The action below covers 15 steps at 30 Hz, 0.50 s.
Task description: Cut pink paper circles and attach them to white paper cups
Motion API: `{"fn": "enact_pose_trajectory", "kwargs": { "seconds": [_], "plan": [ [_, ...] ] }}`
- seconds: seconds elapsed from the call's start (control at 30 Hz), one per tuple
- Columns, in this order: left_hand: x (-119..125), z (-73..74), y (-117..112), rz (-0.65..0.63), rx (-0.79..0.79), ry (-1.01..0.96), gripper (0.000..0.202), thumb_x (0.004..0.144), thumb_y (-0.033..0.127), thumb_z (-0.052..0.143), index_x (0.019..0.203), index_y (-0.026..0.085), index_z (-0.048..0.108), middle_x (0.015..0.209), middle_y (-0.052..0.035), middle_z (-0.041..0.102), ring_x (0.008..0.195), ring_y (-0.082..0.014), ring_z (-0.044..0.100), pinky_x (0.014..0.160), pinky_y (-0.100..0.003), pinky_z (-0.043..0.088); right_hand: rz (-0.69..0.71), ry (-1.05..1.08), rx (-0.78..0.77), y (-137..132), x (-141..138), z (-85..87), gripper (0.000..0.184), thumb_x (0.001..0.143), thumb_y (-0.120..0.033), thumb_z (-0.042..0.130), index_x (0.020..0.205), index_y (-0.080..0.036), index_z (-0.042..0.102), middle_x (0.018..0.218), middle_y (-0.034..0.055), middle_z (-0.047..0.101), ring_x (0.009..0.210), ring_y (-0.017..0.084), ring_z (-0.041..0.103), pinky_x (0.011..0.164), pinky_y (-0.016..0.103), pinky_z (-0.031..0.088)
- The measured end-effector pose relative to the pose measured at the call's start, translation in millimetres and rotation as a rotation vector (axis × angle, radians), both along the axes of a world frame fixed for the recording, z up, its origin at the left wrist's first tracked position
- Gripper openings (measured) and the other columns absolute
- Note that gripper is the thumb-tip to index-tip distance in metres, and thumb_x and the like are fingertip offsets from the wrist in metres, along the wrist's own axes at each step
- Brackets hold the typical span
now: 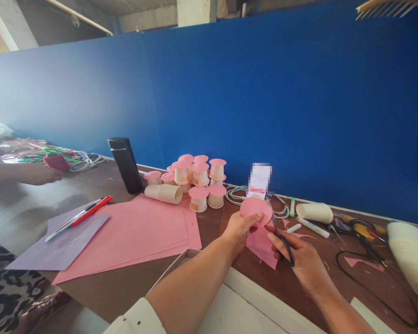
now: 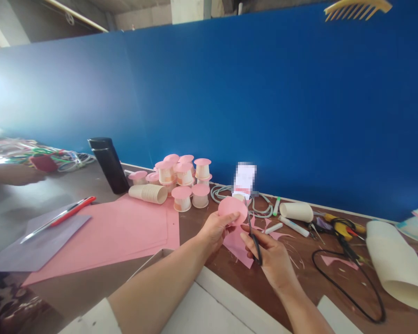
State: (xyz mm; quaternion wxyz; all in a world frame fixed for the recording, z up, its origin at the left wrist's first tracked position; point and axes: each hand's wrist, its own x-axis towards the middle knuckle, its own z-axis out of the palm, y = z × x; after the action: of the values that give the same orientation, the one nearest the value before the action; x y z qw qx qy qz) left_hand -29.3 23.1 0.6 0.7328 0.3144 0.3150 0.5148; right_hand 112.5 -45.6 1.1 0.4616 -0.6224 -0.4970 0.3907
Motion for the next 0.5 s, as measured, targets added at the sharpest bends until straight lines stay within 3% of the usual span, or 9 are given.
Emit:
{"fn": "enact_pose_trajectory", "kwargs": {
  "seconds": [0.5],
  "plan": [
    [0.4, 1.4, 0.7, 0.009, -0.012, 0.000, 0.052, 0.049, 0.036, 0.087, 0.087, 0.006, 0.068, 0.081, -0.0090, 0.065, 0.068, -0.0132, 0.054, 0.067, -0.028, 0.039, -0.015, -0.018, -0.015, 1.3, 4.7, -5.7, 0.054, 0.071, -0.042, 0.074, 0.120, -0.019, 0.071, 0.063, -0.0029, 0.061, 0.061, 0.015, 0.055, 0.057, 0.026, 0.044]
  ]
}}
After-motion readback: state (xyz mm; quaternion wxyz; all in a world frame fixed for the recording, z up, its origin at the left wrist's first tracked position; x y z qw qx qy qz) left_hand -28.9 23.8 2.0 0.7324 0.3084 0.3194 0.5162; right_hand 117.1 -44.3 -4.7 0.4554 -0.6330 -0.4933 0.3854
